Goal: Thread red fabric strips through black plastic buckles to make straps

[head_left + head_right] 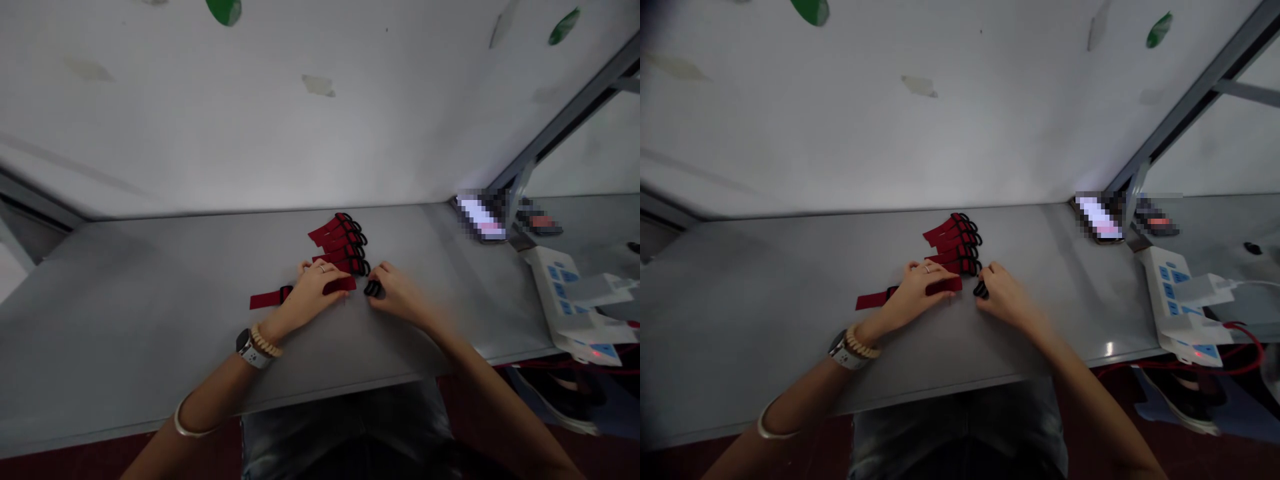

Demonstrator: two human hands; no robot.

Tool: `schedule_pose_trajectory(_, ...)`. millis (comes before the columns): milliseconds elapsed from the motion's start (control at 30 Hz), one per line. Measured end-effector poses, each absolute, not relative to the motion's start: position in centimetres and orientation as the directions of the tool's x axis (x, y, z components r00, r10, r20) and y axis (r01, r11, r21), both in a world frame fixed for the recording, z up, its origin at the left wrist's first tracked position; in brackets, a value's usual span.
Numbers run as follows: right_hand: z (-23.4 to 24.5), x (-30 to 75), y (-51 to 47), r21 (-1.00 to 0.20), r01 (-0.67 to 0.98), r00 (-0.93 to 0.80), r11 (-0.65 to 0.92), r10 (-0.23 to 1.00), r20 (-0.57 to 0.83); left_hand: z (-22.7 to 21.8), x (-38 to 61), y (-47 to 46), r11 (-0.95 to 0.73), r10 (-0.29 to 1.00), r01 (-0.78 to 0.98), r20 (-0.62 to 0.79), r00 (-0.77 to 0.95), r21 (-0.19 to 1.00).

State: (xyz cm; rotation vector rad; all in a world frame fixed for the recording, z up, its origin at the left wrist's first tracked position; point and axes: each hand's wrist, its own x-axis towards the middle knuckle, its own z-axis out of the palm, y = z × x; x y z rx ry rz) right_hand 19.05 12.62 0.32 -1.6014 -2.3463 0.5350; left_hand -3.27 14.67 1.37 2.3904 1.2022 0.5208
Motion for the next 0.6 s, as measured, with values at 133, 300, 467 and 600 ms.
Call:
schedule_pose_trajectory(133, 0.8, 18.3, 13.0, -0.556, 0.728, -0.446, 0.400, 0.893, 0.058, 1.6, -3.3, 14.6, -0.528, 0.828, 0.667, 0.145, 0.542, 0.526)
schedule_pose_trajectory(300, 2.5, 17.7, 14.1, -0.750, 0.494, -0.440, 0.440, 0.870, 0.220, 2.0, -3.5, 14.8, -0.476, 0.859, 0.658, 0.147, 0.491, 0.584)
schedule_pose_trajectory(467, 3.7, 17.4, 15.3, -0.861, 0.306, -0.398, 0.406, 0.876, 0.271, 1.8, -4.0, 15.3, -0.453, 0.877, 0.580, 0.222, 0.426, 0.677)
schedule_pose_trajectory(600, 3.4, 16.8, 15.6, -0.886, 0.228, -0.434, 0.404, 0.857, 0.279, 1.7, -4.2, 15.3, -0.458, 0.876, 0.562, 0.244, 0.416, 0.689)
